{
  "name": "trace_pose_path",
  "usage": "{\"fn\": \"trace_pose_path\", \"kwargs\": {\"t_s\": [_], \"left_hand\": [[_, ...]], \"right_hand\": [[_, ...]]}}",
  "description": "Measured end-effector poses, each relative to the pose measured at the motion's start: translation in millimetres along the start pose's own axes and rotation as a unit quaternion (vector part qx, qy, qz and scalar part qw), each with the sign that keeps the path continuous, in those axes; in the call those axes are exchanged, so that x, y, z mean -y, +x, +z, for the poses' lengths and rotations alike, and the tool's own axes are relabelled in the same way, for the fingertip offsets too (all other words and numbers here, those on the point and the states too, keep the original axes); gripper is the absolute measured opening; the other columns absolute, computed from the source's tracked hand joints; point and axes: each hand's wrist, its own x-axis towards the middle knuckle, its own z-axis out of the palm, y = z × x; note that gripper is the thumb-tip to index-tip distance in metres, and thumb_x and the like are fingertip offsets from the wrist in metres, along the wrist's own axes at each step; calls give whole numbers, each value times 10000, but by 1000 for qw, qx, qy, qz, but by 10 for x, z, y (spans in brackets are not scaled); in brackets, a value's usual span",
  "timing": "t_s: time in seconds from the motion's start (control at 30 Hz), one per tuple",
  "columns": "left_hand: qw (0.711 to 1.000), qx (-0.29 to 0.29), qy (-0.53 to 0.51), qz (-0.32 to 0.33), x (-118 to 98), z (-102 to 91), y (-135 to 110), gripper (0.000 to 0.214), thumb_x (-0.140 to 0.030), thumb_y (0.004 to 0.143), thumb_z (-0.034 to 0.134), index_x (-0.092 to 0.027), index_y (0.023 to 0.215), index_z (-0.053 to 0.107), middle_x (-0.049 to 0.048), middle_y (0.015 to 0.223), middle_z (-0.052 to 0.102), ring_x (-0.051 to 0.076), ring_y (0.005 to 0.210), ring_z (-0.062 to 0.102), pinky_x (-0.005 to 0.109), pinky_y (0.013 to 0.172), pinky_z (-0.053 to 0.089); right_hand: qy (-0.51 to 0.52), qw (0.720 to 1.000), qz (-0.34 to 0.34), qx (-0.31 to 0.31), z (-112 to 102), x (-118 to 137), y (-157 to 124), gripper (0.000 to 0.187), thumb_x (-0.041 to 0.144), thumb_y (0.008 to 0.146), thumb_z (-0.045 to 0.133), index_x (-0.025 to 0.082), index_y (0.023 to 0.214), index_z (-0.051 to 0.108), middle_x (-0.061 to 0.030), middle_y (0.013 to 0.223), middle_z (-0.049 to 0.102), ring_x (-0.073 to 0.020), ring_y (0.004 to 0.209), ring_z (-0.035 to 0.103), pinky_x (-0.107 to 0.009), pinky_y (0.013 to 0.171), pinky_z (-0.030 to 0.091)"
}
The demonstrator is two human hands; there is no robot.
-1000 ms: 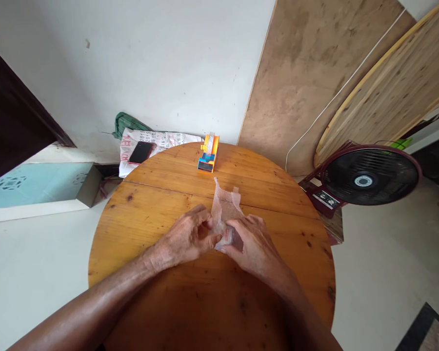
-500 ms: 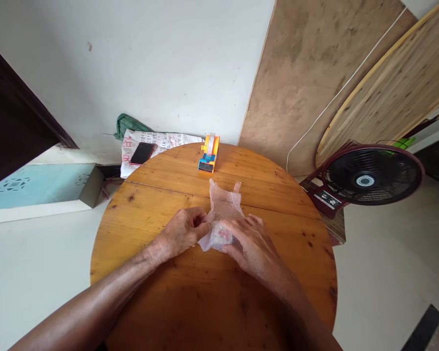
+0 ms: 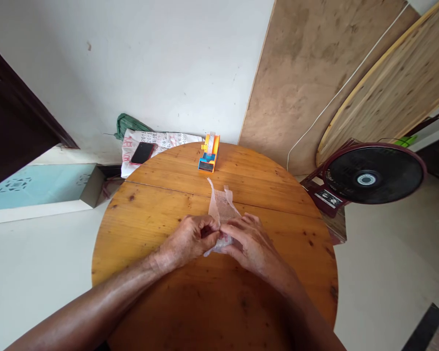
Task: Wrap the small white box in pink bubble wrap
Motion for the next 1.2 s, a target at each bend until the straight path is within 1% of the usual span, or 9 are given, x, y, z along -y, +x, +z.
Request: {"fn": "trace_pose_path", "kwargs": {"t_s": [0.2, 0.3, 0.43, 0.57, 0.7, 0.87, 0.93, 1.07, 1.2], "left_hand": [[996, 67, 46, 32, -199, -114, -65, 155, -239, 796, 574, -155, 811, 703, -7, 682, 597, 86, 599, 481, 180, 536, 350], [991, 118, 43, 49, -294, -237, -97, 239, -153, 777, 487, -159, 846, 715, -3, 730, 625, 100, 642, 515, 190, 575, 377], [984, 139, 69, 84, -289, -300, -96, 316, -95, 813, 421, -172, 877, 720, -3, 775, 656, 112, 714, 567, 203, 679, 427], [970, 122, 163, 135, -203, -219, -76, 281, -176, 915, 448, -189, 881, 726, 10, 810, 633, 102, 723, 558, 198, 647, 399], [941, 76, 268, 193, -111, -143, -78, 195, -247, 915, 539, -222, 930, 733, 37, 924, 611, 119, 802, 570, 215, 665, 402], [906, 26, 317, 278, -62, -107, -77, 162, -198, 899, 558, -213, 968, 704, 78, 1175, 597, 183, 1022, 549, 290, 835, 453], [900, 33, 313, 302, -62, -101, -65, 162, -189, 907, 546, -196, 991, 684, 82, 1147, 613, 187, 1031, 541, 303, 868, 462], [891, 32, 307, 332, -52, -90, -33, 158, -154, 902, 529, -182, 964, 672, 75, 1074, 633, 184, 994, 541, 298, 843, 477], [887, 42, 307, 342, -21, -77, -14, 165, -142, 898, 521, -177, 956, 671, 73, 1106, 641, 194, 1026, 536, 324, 897, 480]], "right_hand": [[-8, 999, 28, -17, 34, -15, 3, 300, 168, 829, 642, 224, 1122, 604, -36, 1054, 703, -209, 1020, 614, -430, 1043, 324], [-5, 999, 47, -27, 48, -18, 2, 374, 169, 810, 642, 213, 1175, 577, -52, 1052, 706, -223, 1000, 624, -453, 1053, 329], [6, 998, 56, -28, 47, -24, 3, 354, 160, 793, 651, 206, 1137, 577, -42, 1007, 706, -225, 980, 613, -448, 1038, 347], [-3, 997, 65, -29, 55, -26, 12, 381, 173, 787, 654, 196, 1159, 579, -54, 1016, 694, -233, 997, 590, -453, 1025, 362], [0, 997, 79, -18, 16, -23, -16, 420, 161, 779, 646, 195, 1195, 590, -70, 1068, 678, -235, 1040, 571, -447, 1020, 379], [59, 987, 150, 25, -153, -162, -148, 630, 242, 769, 692, 252, 1373, 512, -90, 1318, 585, -286, 1234, 491, -464, 1026, 396], [111, 977, 175, 39, -203, -254, -191, 649, 292, 801, 675, 269, 1417, 471, -80, 1347, 572, -283, 1241, 500, -458, 1012, 414], [192, 958, 207, 44, -224, -341, -195, 562, 417, 844, 639, 245, 1368, 530, -87, 1290, 616, -261, 1105, 586, -370, 862, 483], [189, 957, 221, 12, -176, -258, -141, 289, 394, 879, 572, 207, 1080, 660, -37, 981, 692, -199, 865, 617, -304, 749, 461]]}}
